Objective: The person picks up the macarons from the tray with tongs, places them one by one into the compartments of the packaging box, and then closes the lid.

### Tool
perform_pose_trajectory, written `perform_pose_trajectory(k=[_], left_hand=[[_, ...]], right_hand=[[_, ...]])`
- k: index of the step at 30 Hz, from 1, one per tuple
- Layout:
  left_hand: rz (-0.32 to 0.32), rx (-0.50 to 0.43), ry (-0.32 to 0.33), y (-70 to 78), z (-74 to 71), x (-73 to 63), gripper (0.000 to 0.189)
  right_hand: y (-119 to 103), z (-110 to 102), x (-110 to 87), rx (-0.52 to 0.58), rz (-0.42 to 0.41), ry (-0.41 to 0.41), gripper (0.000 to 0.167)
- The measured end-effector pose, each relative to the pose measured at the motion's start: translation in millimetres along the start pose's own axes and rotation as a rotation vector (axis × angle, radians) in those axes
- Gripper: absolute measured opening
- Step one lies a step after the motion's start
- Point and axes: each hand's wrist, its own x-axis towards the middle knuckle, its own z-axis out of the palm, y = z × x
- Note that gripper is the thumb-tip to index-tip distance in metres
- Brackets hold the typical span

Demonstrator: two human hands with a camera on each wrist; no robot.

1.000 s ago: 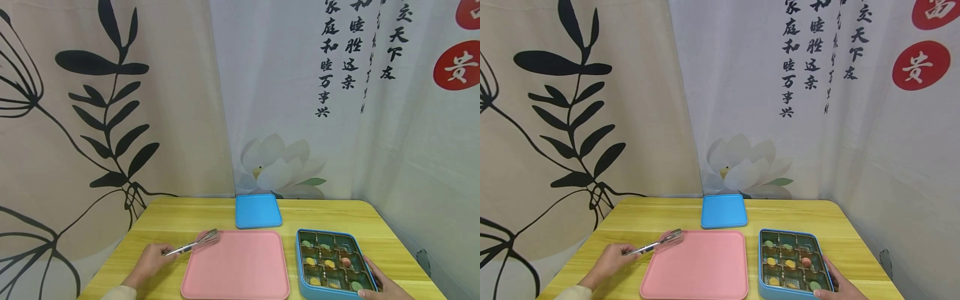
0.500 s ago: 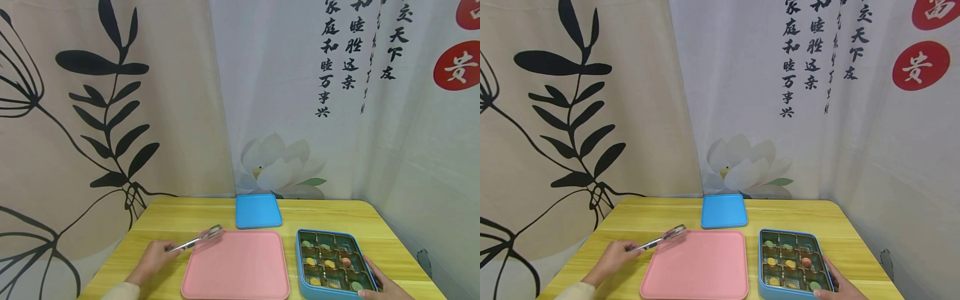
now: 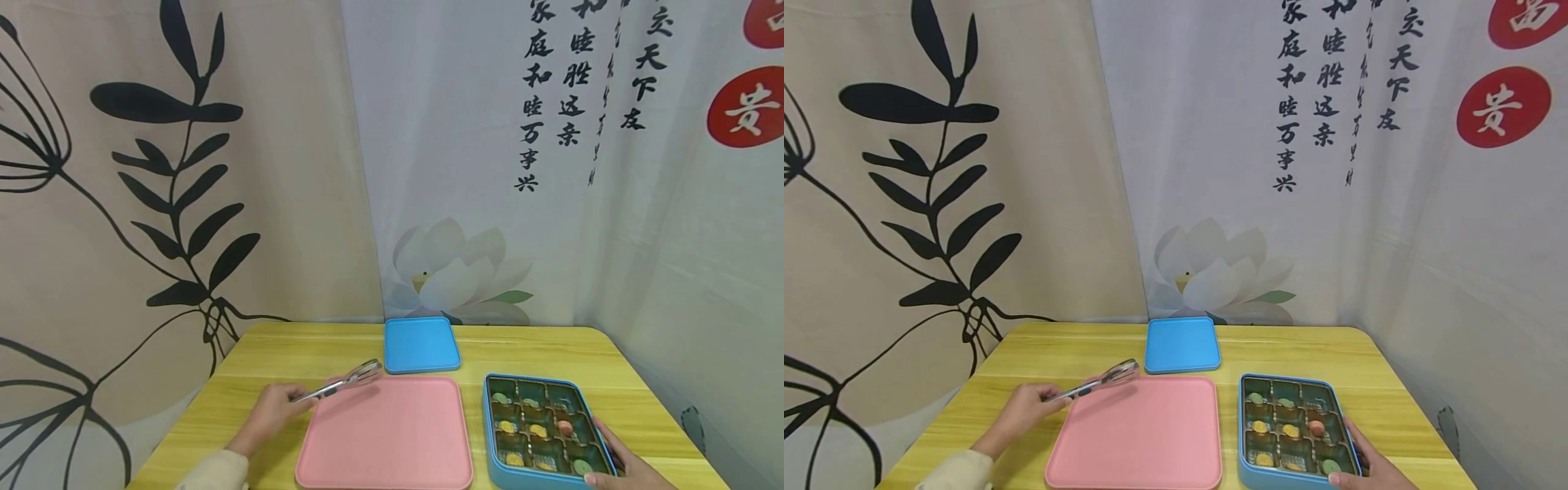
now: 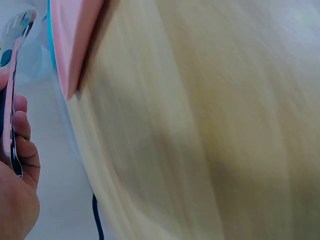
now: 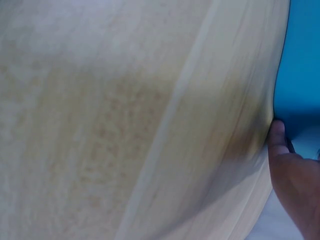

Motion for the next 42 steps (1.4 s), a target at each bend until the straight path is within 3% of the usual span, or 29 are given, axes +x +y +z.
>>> perform_pose_trajectory(k=[13, 35, 42], left_hand=[[0.101, -0.061, -0.012, 21.2, 18.1, 14.2, 0.015], [0.132, -0.139, -0.116, 67.5, 59.0, 30.9, 0.012], [0.162, -0.158, -0.122, 83.5, 75.8, 32.2, 0.012]], right_hand=[[0, 0, -2.6, -0.05, -0.025, 0.016, 0.096], [1, 0, -2.5, -0.065, -0.024, 0.013, 0.094], [0, 1, -3.2, -0.066, -0.03, 0.01, 0.093]])
